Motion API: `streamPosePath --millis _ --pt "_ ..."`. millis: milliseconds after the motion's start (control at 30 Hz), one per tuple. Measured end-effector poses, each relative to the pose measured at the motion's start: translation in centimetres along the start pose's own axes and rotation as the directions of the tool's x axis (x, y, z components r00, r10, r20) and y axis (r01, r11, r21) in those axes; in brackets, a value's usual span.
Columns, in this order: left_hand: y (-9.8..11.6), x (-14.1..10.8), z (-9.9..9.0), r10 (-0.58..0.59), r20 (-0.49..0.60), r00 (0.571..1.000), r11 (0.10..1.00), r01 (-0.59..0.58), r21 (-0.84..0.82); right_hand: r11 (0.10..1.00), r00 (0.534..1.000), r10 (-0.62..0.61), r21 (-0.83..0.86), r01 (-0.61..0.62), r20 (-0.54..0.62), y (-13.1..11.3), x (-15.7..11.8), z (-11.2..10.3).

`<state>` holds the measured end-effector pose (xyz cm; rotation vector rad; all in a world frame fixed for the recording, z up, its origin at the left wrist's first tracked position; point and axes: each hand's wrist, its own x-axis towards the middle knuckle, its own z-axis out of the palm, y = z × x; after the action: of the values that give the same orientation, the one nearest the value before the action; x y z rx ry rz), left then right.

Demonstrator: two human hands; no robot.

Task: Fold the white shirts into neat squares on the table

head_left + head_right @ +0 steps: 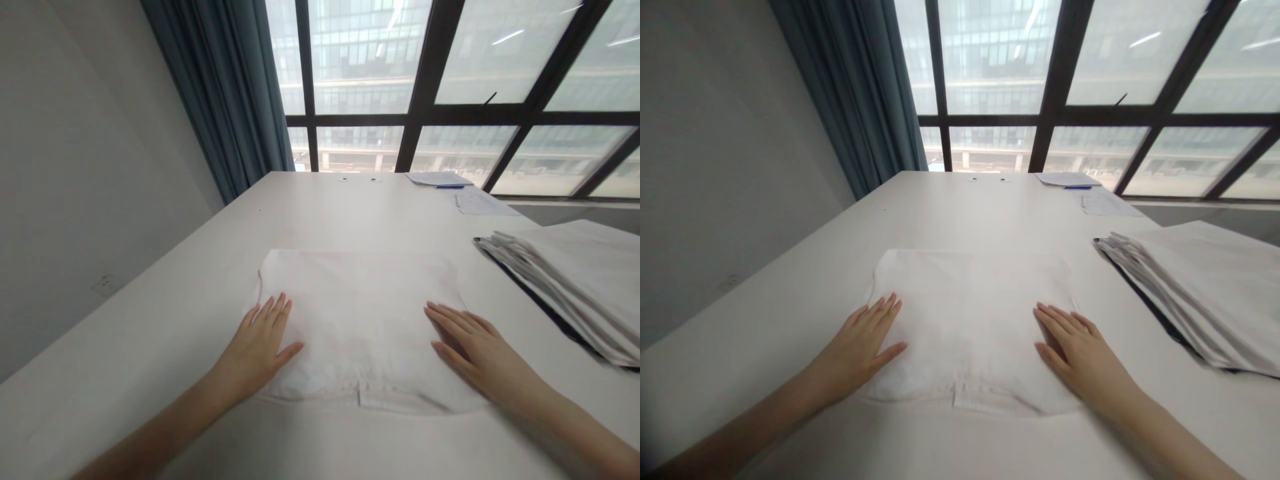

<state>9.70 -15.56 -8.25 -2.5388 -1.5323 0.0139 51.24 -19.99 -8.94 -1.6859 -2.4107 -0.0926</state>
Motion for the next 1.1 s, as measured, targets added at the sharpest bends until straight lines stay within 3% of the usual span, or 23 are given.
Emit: streamPosePath --millis 133,267,367,500,700,933,1100 --pt "1.5 3.5 -2.1 -0.051 0.04 0.998 0.999 0.051 0.02 0.994 0.999 0.028 0.102 -0.023 -0.043 -0.4 3.8 -1.3" --pt "4.6 8.1 -3.3 0.074 -0.017 0.997 0.996 -0.074 -0.052 0.99 0.995 -0.067 0.119 0.076 -0.077 -3.3 8.8 -0.9" --pt "6.5 11.3 -2.9 0.157 -0.035 0.987 0.979 -0.16 -0.126 0.989 0.993 -0.119 0.094 0.119 -0.003 -5.1 11.9 0.2" --pt "7.1 13.9 -1.0 0.128 -0.015 0.992 0.977 -0.129 -0.17 0.995 0.996 -0.059 0.082 0.053 0.066 -4.9 14.2 1.8" --pt "3.7 14.2 1.4 0.12 0.019 0.993 0.974 -0.114 -0.195 0.997 0.995 0.053 0.047 -0.057 0.088 -1.6 14.3 3.0" --pt "-3.1 13.4 2.2 -0.066 0.09 0.994 0.985 0.08 -0.154 0.965 0.962 0.263 -0.036 -0.261 0.067 3.3 13.0 3.4" --pt "-5.2 12.6 2.5 -0.13 0.061 0.99 0.987 0.135 -0.084 0.943 0.944 0.328 -0.077 -0.325 0.041 5.7 11.8 3.3"
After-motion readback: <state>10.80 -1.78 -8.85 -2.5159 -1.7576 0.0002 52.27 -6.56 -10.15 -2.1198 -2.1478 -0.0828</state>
